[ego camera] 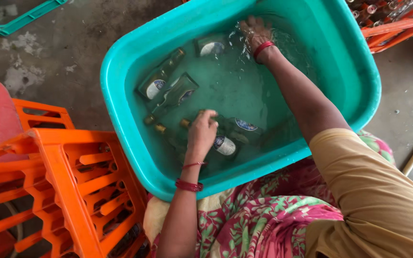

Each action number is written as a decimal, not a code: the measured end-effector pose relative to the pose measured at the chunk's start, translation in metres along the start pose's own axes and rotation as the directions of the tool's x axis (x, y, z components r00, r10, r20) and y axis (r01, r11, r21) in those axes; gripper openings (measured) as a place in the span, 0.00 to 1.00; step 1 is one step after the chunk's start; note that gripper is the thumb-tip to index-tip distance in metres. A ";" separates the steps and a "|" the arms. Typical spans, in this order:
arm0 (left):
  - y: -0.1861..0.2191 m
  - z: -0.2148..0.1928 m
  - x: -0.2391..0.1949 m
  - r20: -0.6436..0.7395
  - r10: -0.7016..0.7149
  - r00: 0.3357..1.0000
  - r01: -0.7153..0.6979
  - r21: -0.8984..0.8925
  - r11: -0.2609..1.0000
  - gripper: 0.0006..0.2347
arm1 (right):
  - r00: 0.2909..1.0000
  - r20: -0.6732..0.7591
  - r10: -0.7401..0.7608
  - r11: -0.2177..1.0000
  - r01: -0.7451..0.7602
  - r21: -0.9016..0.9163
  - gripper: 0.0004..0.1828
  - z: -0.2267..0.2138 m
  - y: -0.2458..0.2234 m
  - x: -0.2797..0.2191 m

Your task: The person washes glass bottles by hand in a teal basin filled with water. They repeatedly submerge, rinse, and shake each bottle, then place the cleaned bottles into an orange crate beside the basin.

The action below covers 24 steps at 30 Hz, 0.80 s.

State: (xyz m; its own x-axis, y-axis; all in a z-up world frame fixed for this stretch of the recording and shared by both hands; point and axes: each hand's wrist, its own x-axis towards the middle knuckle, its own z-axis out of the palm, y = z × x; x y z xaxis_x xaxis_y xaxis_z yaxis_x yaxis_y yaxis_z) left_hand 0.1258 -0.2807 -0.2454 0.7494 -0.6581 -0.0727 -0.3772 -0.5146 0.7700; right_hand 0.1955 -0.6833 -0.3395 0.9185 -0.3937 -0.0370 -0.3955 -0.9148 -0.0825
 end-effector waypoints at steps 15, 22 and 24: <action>-0.002 0.089 0.089 0.418 -0.223 0.881 0.470 -0.832 0.295 0.29 | 0.981 0.083 -0.176 0.680 0.060 0.731 0.24 -0.101 -0.059 -0.221; -0.027 0.026 0.080 -0.259 0.198 0.945 -0.259 -0.227 0.939 0.25 | 0.808 -0.359 -0.467 0.870 0.492 -0.025 0.46 -0.111 -0.115 -0.177; -0.030 0.013 0.080 -0.233 0.137 0.963 -0.216 -0.357 0.909 0.23 | 0.877 -0.160 -0.452 0.879 0.469 0.088 0.45 -0.092 -0.130 -0.141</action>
State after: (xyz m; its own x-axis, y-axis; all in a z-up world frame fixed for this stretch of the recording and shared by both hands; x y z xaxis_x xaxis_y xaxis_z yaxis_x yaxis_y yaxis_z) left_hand 0.1904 -0.3253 -0.2824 0.7966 -0.5759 0.1837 -0.3104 -0.1290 0.9418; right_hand 0.1175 -0.5171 -0.2321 0.9849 0.0536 0.1646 0.0831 -0.9805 -0.1779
